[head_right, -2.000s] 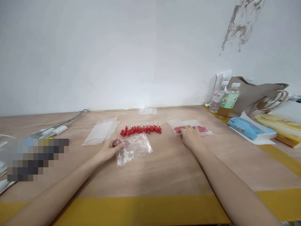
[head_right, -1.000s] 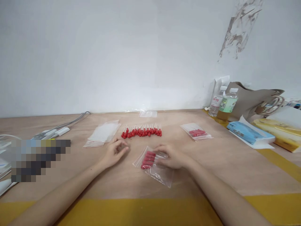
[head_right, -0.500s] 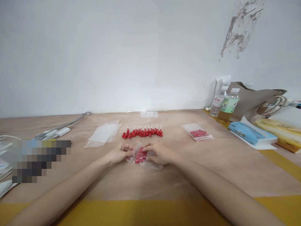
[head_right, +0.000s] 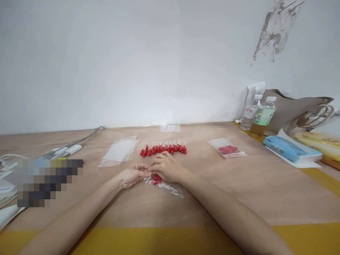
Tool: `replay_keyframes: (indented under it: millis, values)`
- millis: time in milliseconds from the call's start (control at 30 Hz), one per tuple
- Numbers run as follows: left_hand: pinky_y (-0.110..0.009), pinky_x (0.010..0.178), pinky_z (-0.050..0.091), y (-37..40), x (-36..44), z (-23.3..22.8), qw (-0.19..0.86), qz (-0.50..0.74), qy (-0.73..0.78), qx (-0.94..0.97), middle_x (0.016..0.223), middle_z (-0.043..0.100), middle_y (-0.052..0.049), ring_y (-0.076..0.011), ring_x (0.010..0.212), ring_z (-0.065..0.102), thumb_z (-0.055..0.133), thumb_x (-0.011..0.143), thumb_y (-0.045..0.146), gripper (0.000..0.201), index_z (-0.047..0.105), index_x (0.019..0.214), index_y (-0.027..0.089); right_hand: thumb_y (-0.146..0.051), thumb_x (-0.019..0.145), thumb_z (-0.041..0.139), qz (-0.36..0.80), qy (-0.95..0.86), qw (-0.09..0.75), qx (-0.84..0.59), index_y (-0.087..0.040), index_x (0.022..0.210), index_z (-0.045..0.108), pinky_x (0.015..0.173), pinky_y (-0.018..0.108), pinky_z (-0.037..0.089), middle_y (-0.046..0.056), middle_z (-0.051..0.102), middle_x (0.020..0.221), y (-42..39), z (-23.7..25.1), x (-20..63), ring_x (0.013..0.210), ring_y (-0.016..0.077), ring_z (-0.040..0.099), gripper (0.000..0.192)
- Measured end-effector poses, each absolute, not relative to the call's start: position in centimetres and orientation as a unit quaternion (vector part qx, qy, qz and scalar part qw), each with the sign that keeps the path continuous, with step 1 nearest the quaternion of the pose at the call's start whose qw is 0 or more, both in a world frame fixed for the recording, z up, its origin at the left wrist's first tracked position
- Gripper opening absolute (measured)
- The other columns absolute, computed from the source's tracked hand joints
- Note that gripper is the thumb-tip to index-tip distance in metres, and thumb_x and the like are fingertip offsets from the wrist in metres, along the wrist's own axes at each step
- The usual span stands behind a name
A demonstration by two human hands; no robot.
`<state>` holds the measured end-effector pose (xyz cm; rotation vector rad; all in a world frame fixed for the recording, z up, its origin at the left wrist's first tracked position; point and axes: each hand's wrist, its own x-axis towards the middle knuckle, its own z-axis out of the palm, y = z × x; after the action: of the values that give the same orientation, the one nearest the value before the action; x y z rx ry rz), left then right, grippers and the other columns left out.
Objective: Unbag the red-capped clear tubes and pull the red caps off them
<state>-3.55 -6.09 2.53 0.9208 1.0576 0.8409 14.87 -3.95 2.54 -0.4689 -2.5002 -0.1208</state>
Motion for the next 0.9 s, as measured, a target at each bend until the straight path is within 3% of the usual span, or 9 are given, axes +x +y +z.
replay_keyframes:
  millis: [300, 633, 767, 900]
  values:
    - [-0.019, 0.057, 0.044, -6.5, -3.4, 3.1, 0.676, 0.348, 0.477, 0.441, 0.058, 0.064, -0.002, -0.0081, 0.054, 0.057, 0.081, 0.042, 0.013, 0.031, 0.065, 0.068, 0.009, -0.02, 0.082, 0.047, -0.076, -0.924, 0.319, -0.194, -0.018, 0.072, 0.058, 0.081, 0.033, 0.027, 0.001, 0.06, 0.074, -4.4, 2.6, 14.6, 0.079, 0.0141, 0.046, 0.015]
    - [-0.025, 0.076, 0.045, -6.5, -3.3, 3.4, 0.681, 0.317, 0.478, 0.455, 0.082, 0.066, -0.006, -0.0128, 0.076, 0.06, 0.076, 0.053, 0.019, 0.028, 0.065, 0.077, 0.011, -0.015, 0.083, 0.039, -0.15, -0.932, 0.272, -0.185, -0.015, 0.081, 0.051, 0.085, 0.036, 0.027, 0.006, 0.056, 0.091, -4.6, 2.5, 14.8, 0.085, 0.0166, 0.044, 0.012]
    - [-0.028, 0.072, 0.047, -7.1, -2.6, 3.6, 0.657, 0.331, 0.471, 0.487, 0.075, 0.064, -0.004, -0.0131, 0.069, 0.06, 0.075, 0.055, 0.025, 0.027, 0.062, 0.075, 0.011, -0.015, 0.087, 0.032, -0.192, -0.93, 0.266, -0.167, -0.015, 0.086, 0.052, 0.089, 0.039, 0.025, 0.005, 0.057, 0.089, -4.7, 2.5, 14.9, 0.086, 0.0165, 0.044, 0.02]
    - [-0.022, 0.063, 0.044, -7.2, -2.3, 3.4, 0.623, 0.36, 0.484, 0.499, 0.069, 0.061, -0.001, -0.0093, 0.062, 0.056, 0.073, 0.056, 0.027, 0.025, 0.061, 0.072, 0.011, -0.019, 0.089, 0.033, -0.194, -0.927, 0.274, -0.168, -0.016, 0.096, 0.053, 0.091, 0.039, 0.023, 0.005, 0.058, 0.086, -4.4, 2.2, 14.9, 0.085, 0.0159, 0.045, 0.022]
